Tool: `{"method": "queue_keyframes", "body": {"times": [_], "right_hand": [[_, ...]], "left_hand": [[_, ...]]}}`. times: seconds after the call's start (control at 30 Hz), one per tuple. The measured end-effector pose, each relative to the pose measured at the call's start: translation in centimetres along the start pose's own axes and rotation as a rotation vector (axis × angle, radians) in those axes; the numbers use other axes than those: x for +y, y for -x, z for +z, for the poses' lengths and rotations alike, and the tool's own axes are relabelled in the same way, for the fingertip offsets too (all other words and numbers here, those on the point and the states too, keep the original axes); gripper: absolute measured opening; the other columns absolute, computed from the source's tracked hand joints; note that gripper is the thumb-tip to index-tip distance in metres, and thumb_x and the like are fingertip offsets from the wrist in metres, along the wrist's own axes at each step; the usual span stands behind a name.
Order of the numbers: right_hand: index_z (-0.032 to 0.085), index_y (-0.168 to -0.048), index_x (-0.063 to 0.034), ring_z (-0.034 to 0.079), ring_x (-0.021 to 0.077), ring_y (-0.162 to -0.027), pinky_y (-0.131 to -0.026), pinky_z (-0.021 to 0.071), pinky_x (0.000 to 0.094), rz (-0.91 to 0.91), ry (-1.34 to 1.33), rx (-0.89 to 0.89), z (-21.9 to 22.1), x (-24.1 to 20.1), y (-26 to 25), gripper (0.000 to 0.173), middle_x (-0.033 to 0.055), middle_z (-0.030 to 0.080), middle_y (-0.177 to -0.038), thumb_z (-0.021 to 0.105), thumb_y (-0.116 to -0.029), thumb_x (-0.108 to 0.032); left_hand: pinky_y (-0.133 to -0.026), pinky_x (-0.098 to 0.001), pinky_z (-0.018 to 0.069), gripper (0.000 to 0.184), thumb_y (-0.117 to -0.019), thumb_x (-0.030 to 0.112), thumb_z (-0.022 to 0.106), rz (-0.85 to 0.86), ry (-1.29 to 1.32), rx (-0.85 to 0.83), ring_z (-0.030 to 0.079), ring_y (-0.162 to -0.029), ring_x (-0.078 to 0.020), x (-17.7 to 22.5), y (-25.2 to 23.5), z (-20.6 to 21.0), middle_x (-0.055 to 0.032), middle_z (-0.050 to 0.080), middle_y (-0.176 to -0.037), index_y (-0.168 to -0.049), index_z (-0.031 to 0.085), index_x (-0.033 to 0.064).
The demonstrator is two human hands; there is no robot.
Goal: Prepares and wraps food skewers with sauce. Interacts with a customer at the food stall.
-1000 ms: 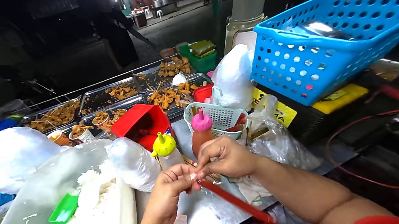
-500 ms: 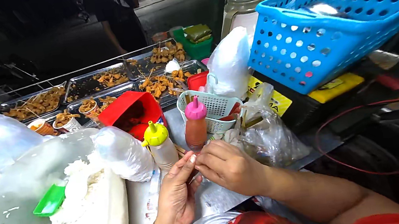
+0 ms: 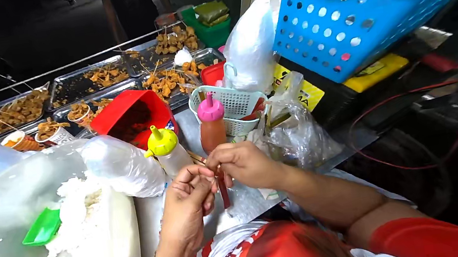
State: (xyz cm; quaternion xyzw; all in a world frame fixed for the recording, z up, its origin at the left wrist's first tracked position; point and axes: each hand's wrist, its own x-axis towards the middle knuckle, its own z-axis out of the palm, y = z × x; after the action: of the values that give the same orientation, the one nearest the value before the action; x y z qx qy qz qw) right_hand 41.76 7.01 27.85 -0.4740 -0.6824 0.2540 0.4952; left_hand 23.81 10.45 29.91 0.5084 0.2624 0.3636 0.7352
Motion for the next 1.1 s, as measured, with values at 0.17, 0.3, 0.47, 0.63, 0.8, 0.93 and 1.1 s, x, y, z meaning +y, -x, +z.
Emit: {"method": "queue_keyframes", "body": {"times": [0.17, 0.3, 0.47, 0.63, 0.8, 0.93, 1.1], "right_hand": [[0.068, -0.096, 0.0061, 0.07, 0.005, -0.081, -0.073, 0.0617, 0.0218, -0.081, -0.282, -0.211, -1.3, 0.1, -0.3, 0.017, 0.008, 0.07, -0.1, 0.052, -0.0995, -0.001], [0.071, -0.095, 0.0065, 0.068, 0.0065, -0.093, -0.083, 0.0572, 0.0199, -0.299, -0.102, -0.093, 0.0, 0.7, 0.8, 0.022, 0.0118, 0.071, -0.1, 0.06, -0.1029, -0.011], [0.071, -0.1, 0.0077, 0.069, 0.0051, -0.089, -0.08, 0.0585, 0.0191, -0.263, -0.241, -0.075, 1.9, 2.7, 3.0, 0.026, 0.0124, 0.071, -0.103, 0.056, -0.1058, -0.012], [0.072, -0.1, 0.0081, 0.069, 0.0061, -0.09, -0.083, 0.0573, 0.0184, -0.257, -0.213, -0.071, 2.5, 3.8, 4.0, 0.022, 0.0135, 0.072, -0.101, 0.058, -0.1031, -0.008], [0.075, -0.098, 0.0055, 0.07, 0.0089, -0.097, -0.091, 0.0544, 0.0185, -0.287, -0.068, -0.051, 2.2, 4.0, 4.2, 0.018, 0.013, 0.075, -0.099, 0.063, -0.0995, -0.007], [0.076, -0.096, 0.0037, 0.07, 0.0075, -0.092, -0.086, 0.0542, 0.0159, -0.258, 0.036, -0.074, 1.3, 3.6, 3.9, 0.017, 0.0121, 0.075, -0.094, 0.067, -0.0975, -0.01], [0.077, -0.094, -0.0014, 0.07, 0.007, -0.09, -0.085, 0.0554, 0.0175, -0.268, 0.221, -0.012, -1.3, 1.7, 3.3, 0.016, 0.0087, 0.075, -0.093, 0.065, -0.096, -0.012]], "left_hand": [[-0.044, -0.0128, 0.045, 0.015, -0.0952, -0.009, 0.053, -0.071, 0.137, 0.031, 0.056, -0.048, -0.0013, 1.3, 0.2, -0.5, -0.0061, 0.068, -0.07, -0.097, 0.062, 0.0027], [-0.046, -0.0129, 0.0457, 0.015, -0.0935, -0.007, 0.057, -0.133, 0.299, -0.072, 0.057, -0.051, -0.0018, 1.5, 0.6, -1.1, -0.0058, 0.067, -0.072, -0.093, 0.065, 0.0048], [-0.047, -0.0127, 0.0446, 0.015, -0.0911, -0.004, 0.064, -0.065, 0.371, -0.16, 0.056, -0.053, -0.0012, 3.0, 2.0, -1.6, -0.0023, 0.063, -0.071, -0.089, 0.064, 0.0109], [-0.048, -0.0132, 0.0455, 0.017, -0.0913, -0.005, 0.064, -0.052, 0.35, -0.174, 0.057, -0.054, -0.0015, 2.2, 2.0, -1.2, -0.0035, 0.066, -0.073, -0.091, 0.064, 0.0121], [-0.049, -0.0129, 0.0446, 0.016, -0.0911, -0.003, 0.067, -0.04, 0.32, -0.223, 0.056, -0.055, -0.0004, 1.6, 1.6, -0.8, -0.0017, 0.066, -0.075, -0.092, 0.064, 0.0132], [-0.049, -0.0133, 0.045, 0.016, -0.0906, -0.003, 0.067, 0.013, 0.293, -0.208, 0.056, -0.055, -0.0008, 1.3, 1.1, -0.7, -0.002, 0.066, -0.074, -0.091, 0.064, 0.0126], [-0.055, -0.0157, 0.0498, 0.02, -0.0959, 0.0, 0.063, 0.113, 0.299, -0.332, 0.061, -0.06, -0.0013, 1.1, 0.4, -0.4, 0.001, 0.069, -0.079, -0.109, 0.058, 0.0139]]}}
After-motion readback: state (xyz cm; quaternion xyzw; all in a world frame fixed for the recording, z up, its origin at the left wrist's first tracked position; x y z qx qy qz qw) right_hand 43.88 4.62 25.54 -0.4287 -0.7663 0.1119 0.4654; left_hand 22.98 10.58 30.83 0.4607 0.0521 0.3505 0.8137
